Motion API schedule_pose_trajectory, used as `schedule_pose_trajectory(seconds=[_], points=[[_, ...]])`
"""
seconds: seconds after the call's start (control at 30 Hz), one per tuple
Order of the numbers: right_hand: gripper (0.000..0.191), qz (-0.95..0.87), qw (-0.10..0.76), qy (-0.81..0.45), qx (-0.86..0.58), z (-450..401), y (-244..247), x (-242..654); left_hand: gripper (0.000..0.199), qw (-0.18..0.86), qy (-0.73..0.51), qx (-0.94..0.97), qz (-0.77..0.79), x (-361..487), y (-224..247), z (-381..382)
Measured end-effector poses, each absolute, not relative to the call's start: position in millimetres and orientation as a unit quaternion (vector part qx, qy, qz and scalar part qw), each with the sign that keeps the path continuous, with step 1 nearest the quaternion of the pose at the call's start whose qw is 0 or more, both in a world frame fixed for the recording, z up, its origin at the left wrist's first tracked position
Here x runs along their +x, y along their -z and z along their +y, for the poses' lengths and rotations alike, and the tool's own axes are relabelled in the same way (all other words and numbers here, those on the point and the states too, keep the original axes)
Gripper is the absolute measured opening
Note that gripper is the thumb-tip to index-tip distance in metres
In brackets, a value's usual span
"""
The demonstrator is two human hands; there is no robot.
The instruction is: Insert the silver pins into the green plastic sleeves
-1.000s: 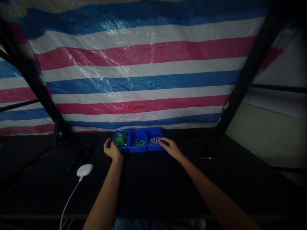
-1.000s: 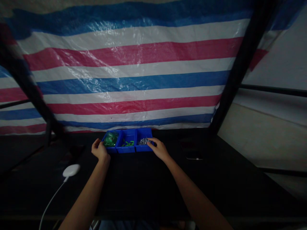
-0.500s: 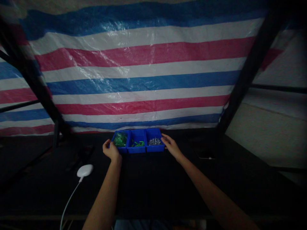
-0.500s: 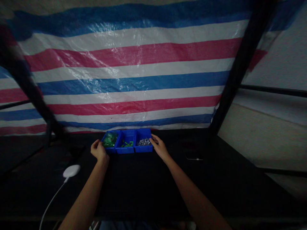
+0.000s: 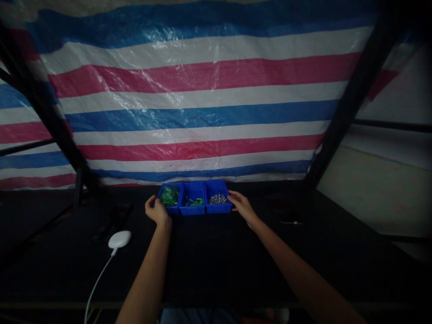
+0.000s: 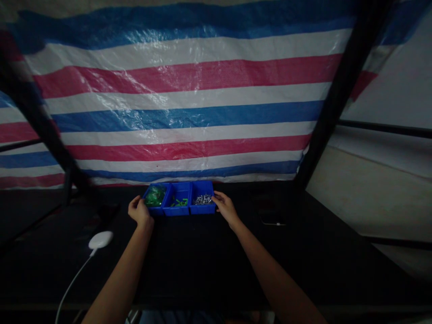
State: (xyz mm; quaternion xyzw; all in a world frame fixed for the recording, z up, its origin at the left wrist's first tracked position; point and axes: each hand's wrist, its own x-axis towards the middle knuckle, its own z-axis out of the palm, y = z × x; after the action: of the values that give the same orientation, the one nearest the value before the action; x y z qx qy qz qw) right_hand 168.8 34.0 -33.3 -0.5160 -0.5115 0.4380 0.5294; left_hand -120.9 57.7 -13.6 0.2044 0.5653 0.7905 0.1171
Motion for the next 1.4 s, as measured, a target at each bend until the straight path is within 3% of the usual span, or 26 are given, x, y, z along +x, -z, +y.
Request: schedule_pose_trajectory(seconds=[0.17, 0.37, 0.6, 0.73, 1.4], points=[[0.046, -0.504, 0.525, -0.417, -0.544, 32.8, 31.8, 168.3, 0.021, 0.099, -0.781, 0.215, 0.578, -119.3, 6.8, 52.2], [0.044, -0.516, 0.523, -0.427, -0.527, 31.6, 25.6, 166.9, 0.022, -0.061, -0.691, 0.376, 0.615, -102.5, -14.4, 28.8], [0.036, -0.506, 0.512, -0.457, -0.523, 33.0, 24.3, 168.2, 0.019, -0.078, -0.438, 0.72, 0.532, -48.0, -15.3, 4.4], [0.033, -0.526, 0.492, -0.465, -0.515, 31.7, 22.4, 168.6, 0.022, -0.061, -0.332, 0.787, 0.516, -36.2, -11.5, -0.5], [0.033, -0.601, 0.431, -0.492, -0.459, 24.1, 17.3, 177.3, 0.032, -0.059, -0.328, 0.778, 0.532, -35.1, -7.9, 1.0]])
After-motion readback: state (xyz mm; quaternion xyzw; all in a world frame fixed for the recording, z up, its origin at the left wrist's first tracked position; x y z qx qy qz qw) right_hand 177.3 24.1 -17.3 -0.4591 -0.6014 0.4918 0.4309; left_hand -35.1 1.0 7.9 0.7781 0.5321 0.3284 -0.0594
